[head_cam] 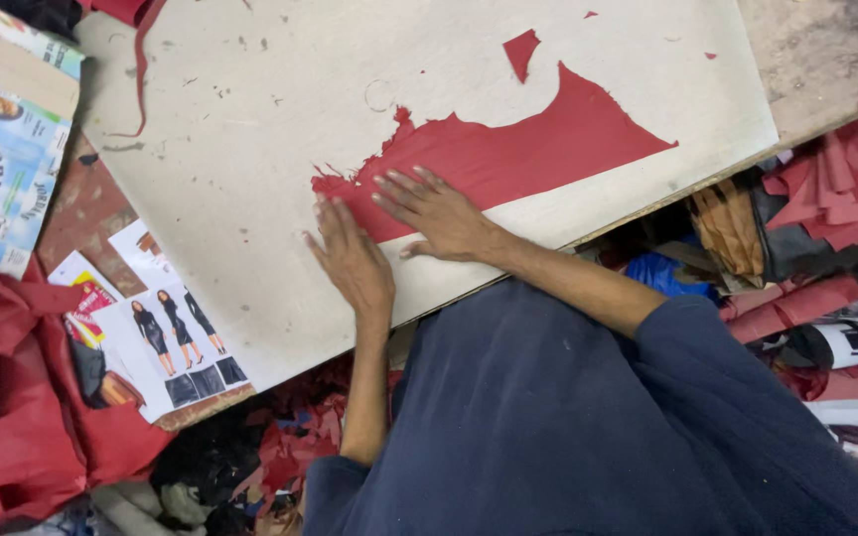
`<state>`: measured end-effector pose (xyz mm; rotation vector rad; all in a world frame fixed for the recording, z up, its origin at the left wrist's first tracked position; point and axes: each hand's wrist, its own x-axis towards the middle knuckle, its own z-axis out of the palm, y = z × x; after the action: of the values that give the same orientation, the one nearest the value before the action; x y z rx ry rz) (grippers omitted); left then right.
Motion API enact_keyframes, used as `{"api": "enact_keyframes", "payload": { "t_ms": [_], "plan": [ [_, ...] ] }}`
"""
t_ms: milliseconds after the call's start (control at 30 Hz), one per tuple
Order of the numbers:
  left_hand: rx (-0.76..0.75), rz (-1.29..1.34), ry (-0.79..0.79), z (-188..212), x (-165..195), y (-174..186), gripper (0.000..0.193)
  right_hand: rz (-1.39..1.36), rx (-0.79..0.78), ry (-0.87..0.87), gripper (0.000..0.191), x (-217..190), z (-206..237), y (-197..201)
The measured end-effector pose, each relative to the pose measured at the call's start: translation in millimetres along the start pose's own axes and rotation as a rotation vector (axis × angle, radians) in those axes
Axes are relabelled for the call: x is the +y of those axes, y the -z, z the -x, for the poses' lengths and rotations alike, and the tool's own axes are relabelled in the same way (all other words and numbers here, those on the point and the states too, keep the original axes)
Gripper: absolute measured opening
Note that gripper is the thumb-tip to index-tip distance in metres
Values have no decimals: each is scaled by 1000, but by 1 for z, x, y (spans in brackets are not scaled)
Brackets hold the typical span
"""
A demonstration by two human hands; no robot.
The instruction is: The person cuts red fabric pieces on a worktable using a utility knife. They repeatedly position and smooth the fabric, trace around a printed template, and cut along the marked lines, then set the cut pieces aside.
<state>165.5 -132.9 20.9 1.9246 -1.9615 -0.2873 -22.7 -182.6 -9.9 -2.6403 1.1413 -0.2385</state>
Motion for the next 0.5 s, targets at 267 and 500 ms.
{"api": "enact_keyframes", "payload": {
  "t_ms": [267, 500],
  "plan": [
    [-345, 125, -476, -18, 108, -53, 82, 93, 172, -795, 95, 158, 202, 66],
    [-381, 52, -675, -23, 185, -100, 104, 30, 694, -750, 54, 212, 263, 129]
  ]
}}
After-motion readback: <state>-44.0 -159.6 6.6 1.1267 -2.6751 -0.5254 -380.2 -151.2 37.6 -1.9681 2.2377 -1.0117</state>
